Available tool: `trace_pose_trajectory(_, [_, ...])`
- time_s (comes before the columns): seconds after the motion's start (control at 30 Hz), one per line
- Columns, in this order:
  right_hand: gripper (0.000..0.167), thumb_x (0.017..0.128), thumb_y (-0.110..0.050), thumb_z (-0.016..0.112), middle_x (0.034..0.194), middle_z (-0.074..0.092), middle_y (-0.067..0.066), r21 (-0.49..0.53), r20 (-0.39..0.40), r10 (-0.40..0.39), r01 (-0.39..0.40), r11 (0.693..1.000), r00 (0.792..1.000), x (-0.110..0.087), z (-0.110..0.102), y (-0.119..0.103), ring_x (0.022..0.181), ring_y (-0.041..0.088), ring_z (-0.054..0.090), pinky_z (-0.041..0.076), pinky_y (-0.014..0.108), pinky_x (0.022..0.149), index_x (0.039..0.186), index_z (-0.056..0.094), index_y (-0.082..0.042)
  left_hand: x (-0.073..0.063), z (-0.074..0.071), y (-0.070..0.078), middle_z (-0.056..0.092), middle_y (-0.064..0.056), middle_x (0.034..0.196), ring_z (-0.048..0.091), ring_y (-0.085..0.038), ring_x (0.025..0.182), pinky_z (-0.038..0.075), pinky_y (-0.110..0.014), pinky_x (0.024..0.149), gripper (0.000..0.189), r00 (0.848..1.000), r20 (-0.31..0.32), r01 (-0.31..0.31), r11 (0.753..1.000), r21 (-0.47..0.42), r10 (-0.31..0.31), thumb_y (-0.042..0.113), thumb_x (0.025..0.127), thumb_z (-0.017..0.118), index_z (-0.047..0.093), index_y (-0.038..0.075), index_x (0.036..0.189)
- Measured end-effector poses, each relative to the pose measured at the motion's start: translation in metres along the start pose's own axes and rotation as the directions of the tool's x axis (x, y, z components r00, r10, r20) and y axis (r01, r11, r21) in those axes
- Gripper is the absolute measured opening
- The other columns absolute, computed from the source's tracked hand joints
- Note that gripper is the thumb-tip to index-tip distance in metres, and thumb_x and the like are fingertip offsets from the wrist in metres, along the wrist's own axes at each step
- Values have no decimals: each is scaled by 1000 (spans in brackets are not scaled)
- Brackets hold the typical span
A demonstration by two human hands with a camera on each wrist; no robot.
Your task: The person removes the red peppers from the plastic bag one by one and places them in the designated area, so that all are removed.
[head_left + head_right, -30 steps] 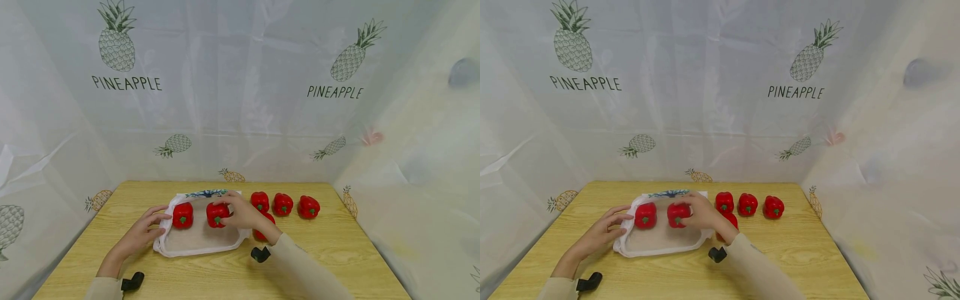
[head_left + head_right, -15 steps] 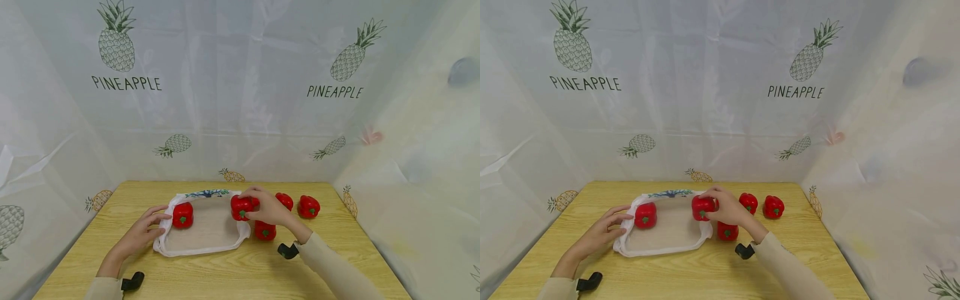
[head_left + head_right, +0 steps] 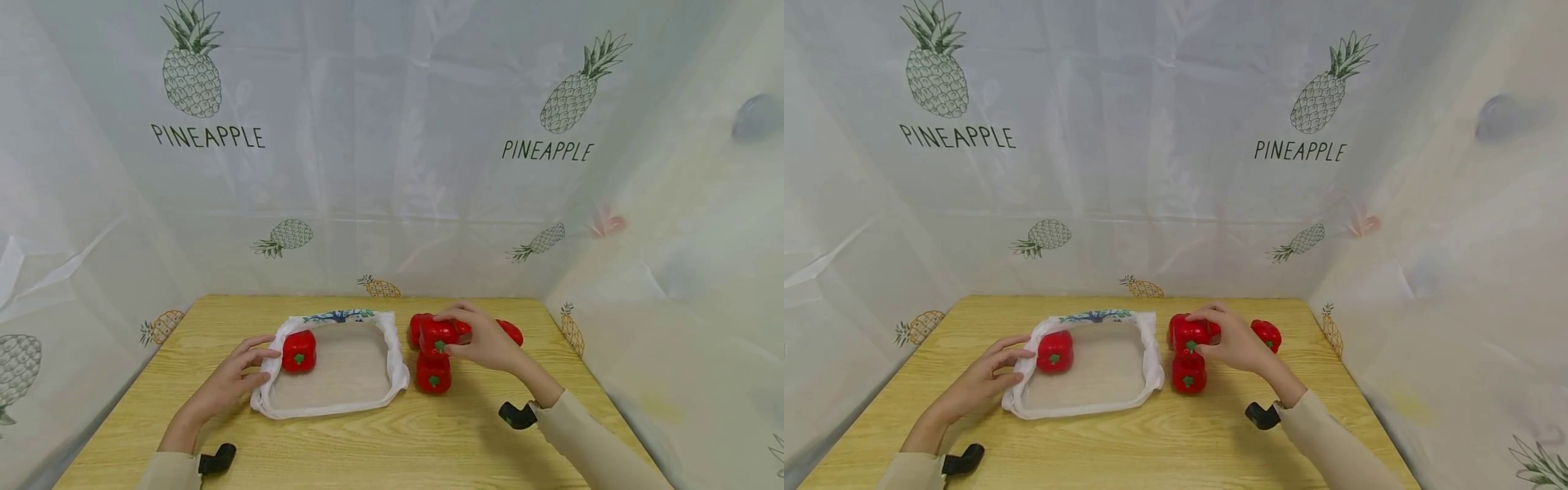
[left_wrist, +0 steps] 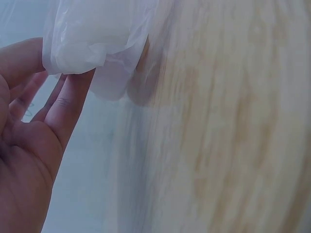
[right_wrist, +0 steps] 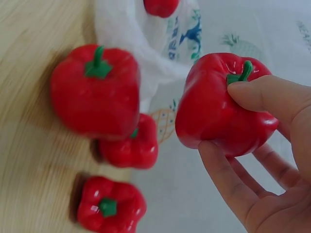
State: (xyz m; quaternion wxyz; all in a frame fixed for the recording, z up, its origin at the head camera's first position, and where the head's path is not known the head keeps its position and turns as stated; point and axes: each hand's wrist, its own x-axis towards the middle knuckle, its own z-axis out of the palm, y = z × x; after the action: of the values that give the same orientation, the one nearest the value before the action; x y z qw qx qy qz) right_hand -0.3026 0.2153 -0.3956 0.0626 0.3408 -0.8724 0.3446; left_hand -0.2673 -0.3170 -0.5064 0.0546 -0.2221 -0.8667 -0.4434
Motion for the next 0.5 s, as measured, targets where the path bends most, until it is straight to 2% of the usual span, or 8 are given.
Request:
trace_pose_trajectory(0.13, [52,85,4,86,135,61,8,-12,-25,-25,25,1000,999,-11,-6,11,109,25,67,64,39,77,132,71,-14,0,0,0,38,-9,164,57,-12,118,54,-29,91,32,1000,0,0,1000,8,0,13,104,70,69,14,136])
trace_pose_trajectory(0.23, [54,84,7,85,134,61,9,-10,-39,-31,30,999,999,-20,-9,19,91,19,69,64,34,75,133,70,-12,0,0,1,38,-9,164,57,-12,118,54,-29,92,32,1000,-3,-4,1000,12,4,12,104,70,70,14,136])
trace_pose_trajectory(0.3, [55,84,9,85,132,61,10,-5,-46,-32,32,999,998,-26,-11,23,78,14,65,63,31,73,133,70,-11,-1,0,2,38,-9,164,57,-12,118,54,-29,92,32,1000,-5,-10,1000,19,10,12,104,70,70,14,136])
trace_pose_trajectory(0.37, [55,84,9,85,129,61,8,-5,-50,-28,28,1000,998,-32,-13,27,72,12,61,62,29,73,133,70,-11,0,0,2,38,-10,164,57,-11,118,54,-29,92,32,1000,-7,-14,1000,27,14,11,104,70,70,13,136])
trace_pose_trajectory(0.5, [54,84,9,85,124,60,8,-8,-61,-38,37,999,997,-42,-14,37,86,17,60,63,30,73,131,71,-12,0,1,3,39,-12,163,58,-14,118,55,-32,93,32,1000,-10,-22,999,35,22,10,103,70,70,12,136])
